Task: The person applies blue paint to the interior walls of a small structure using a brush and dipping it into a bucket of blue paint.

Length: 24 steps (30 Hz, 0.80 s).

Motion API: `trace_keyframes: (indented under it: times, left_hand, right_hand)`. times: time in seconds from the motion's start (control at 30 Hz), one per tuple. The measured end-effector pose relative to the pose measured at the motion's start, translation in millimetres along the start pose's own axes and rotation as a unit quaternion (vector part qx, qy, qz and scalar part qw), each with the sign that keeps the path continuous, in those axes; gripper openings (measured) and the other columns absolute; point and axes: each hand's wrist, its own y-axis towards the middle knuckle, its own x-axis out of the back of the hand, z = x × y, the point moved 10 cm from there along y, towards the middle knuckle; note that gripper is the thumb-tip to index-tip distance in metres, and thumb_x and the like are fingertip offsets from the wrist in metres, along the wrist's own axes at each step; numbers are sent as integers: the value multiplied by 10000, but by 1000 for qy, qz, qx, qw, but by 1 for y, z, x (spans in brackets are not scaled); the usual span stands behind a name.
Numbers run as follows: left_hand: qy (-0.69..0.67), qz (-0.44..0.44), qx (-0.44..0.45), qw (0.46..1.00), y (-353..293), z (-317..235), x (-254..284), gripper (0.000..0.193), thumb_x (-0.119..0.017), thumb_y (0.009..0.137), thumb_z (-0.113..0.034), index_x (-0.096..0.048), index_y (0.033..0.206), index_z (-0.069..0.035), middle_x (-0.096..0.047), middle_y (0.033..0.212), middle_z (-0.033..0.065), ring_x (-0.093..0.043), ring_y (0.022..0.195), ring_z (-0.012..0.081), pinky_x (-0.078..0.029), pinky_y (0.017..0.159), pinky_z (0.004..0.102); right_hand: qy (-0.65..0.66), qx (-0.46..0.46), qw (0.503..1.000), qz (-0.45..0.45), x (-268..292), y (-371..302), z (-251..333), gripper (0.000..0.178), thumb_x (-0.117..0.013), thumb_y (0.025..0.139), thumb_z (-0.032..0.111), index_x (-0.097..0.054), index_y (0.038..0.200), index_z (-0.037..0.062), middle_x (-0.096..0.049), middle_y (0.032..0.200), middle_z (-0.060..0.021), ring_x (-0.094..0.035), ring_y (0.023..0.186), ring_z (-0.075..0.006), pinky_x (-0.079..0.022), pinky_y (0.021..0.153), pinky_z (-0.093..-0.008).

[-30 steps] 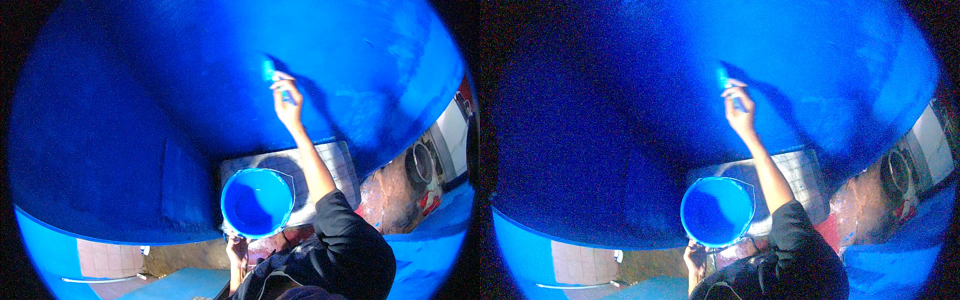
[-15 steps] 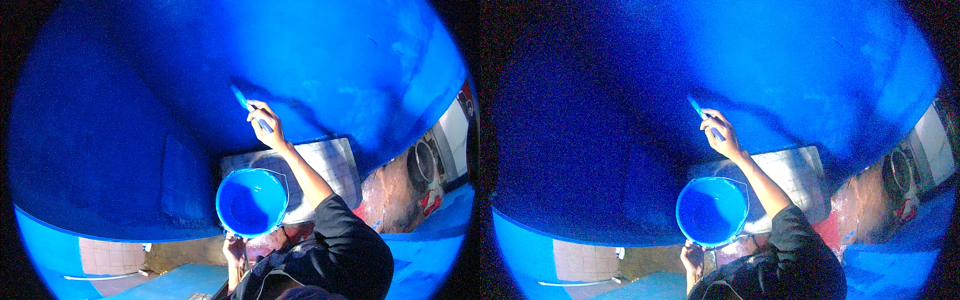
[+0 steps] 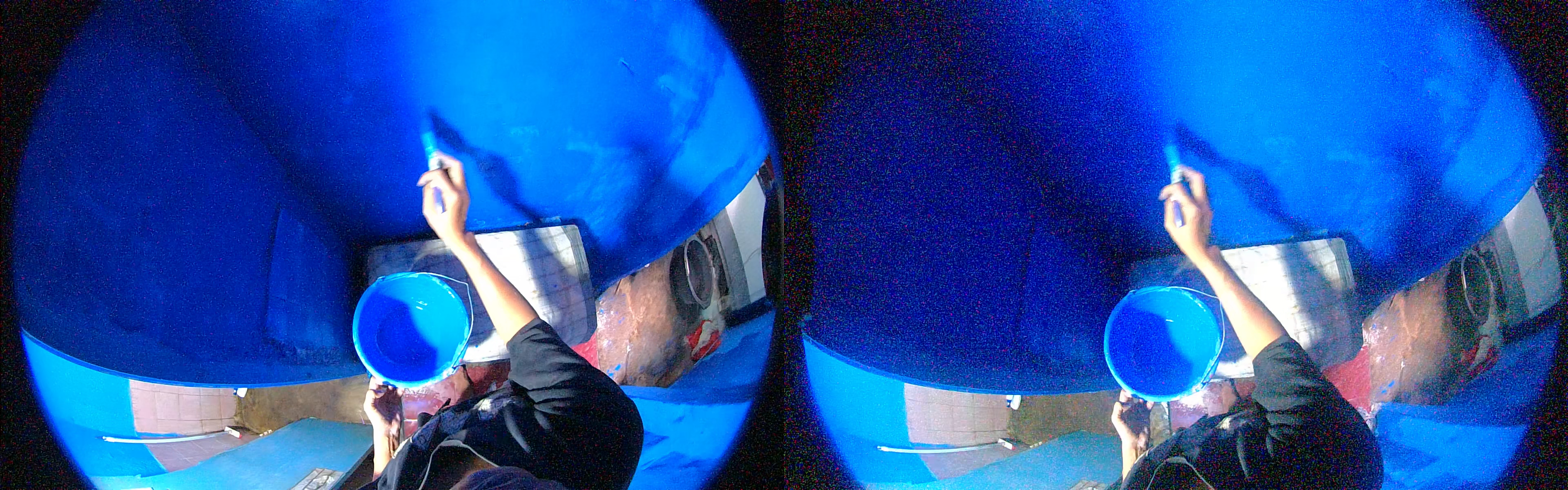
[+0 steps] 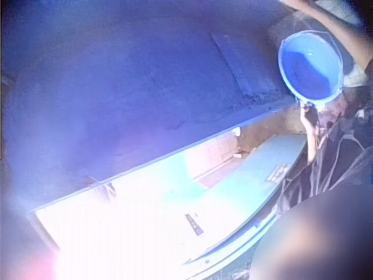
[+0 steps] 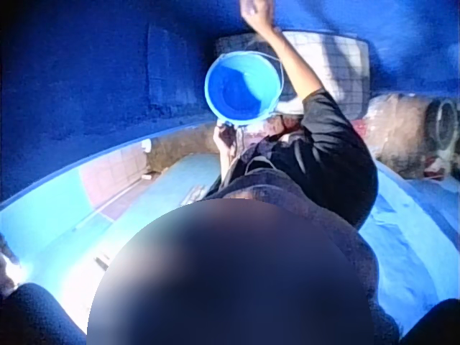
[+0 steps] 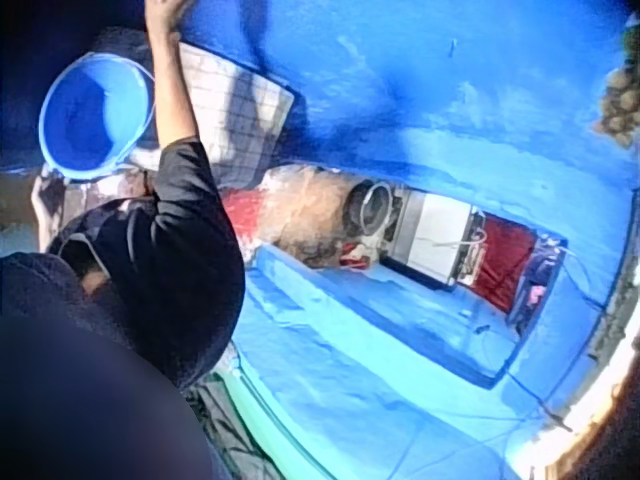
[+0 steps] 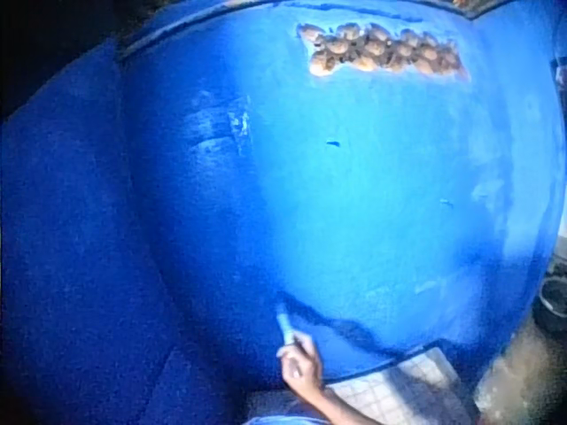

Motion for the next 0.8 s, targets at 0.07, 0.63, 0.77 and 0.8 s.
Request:
trace_keyframes:
  times: [0.07,0.63,0.77,0.8]
  left_hand:
    - [17,-16,2,1000,-2,-1,-1,202,-502,735,-164,-560,921,-111,-560,833,-8,-536,790,144,-503,740,359]
    - [53,-12,-11,998,-7,-5,-3,265,-486,775,-230,-574,991,-106,-598,988,8,-546,904,175,-461,799,371]
    - [37,-41,-12,998,-12,-4,3,233,-488,775,-192,-587,966,-99,-609,910,5,-563,830,166,-496,788,371]
    - [39,-57,-11,998,-13,-2,5,239,-487,779,-195,-588,973,-100,-611,917,5,-565,836,168,-495,793,375]
  right_hand:
    - [84,32,994,54,-23,-5,17,110,-560,753,-52,-607,766,46,-576,1089,-191,-599,954,-316,-484,800,-367]
    - [-108,-17,985,-130,103,-8,-72,160,-568,729,-46,-619,808,84,-555,1095,-168,-537,1077,-328,-438,890,-412]
    - [94,-8,993,74,6,-46,-31,108,-583,748,-37,-598,793,61,-554,1115,-181,-565,1038,-350,-465,855,-407]
    - [135,-16,983,123,-10,-52,-28,106,-569,762,-37,-590,799,60,-552,1134,-174,-572,1031,-340,-469,850,-400]
